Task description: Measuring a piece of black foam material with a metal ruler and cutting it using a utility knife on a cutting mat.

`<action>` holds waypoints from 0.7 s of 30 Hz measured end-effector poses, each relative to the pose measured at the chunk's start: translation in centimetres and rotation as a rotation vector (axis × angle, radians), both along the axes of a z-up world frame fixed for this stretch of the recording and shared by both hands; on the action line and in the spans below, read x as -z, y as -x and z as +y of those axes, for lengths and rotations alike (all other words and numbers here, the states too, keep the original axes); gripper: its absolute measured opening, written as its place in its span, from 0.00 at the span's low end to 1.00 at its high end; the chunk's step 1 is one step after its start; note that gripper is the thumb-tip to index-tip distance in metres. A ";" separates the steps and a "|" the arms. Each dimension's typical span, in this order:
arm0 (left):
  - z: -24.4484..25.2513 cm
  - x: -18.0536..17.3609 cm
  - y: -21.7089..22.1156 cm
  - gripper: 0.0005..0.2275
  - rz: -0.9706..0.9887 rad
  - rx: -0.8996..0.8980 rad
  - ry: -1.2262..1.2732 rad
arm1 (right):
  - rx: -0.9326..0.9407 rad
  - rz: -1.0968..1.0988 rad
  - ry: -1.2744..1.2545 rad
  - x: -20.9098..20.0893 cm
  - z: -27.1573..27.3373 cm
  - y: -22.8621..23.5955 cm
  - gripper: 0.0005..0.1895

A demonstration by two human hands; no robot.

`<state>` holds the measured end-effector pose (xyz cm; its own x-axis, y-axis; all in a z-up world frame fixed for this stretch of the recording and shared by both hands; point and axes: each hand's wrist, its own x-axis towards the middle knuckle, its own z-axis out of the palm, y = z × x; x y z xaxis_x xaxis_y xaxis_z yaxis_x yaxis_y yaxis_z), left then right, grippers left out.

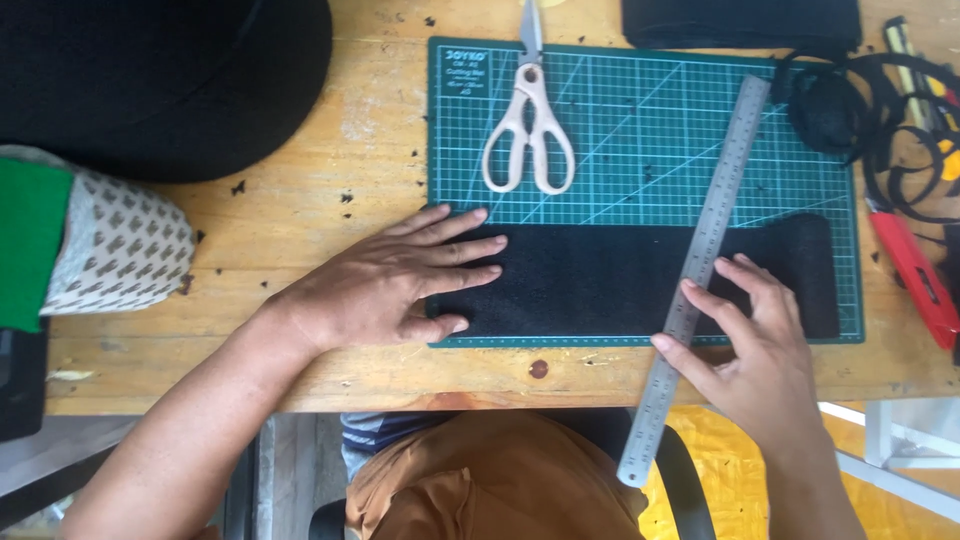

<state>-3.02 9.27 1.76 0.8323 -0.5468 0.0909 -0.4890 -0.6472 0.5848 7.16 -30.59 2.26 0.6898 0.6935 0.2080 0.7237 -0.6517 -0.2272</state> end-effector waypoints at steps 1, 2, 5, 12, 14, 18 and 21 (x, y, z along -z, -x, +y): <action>0.0 0.1 0.0 0.27 0.004 -0.008 -0.002 | -0.008 0.004 -0.002 -0.1 0.0 0.1 0.30; 0.0 0.1 0.0 0.26 -0.010 -0.009 0.006 | -0.016 -0.007 -0.018 -0.2 0.1 0.1 0.29; 0.1 0.3 0.0 0.26 -0.018 -0.016 0.008 | -0.040 -0.037 -0.023 0.1 0.0 0.1 0.29; 0.3 0.6 0.1 0.26 -0.041 -0.020 0.010 | 0.055 0.049 0.113 0.2 -0.5 0.4 0.29; 0.3 0.9 0.1 0.26 -0.049 -0.021 0.018 | 0.031 0.037 0.100 0.3 -0.6 0.3 0.29; 0.3 1.0 0.1 0.27 -0.023 -0.026 0.026 | 0.033 0.059 0.085 0.3 -0.6 0.5 0.28; 0.3 1.0 0.1 0.27 -0.008 -0.036 0.048 | 0.039 0.032 0.092 1.0 -1.0 0.5 0.29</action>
<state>-3.11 9.58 0.77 0.8508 -0.5109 0.1232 -0.4703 -0.6357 0.6121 6.66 -31.58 1.24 0.7219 0.6811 0.1220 0.6907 -0.6985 -0.1872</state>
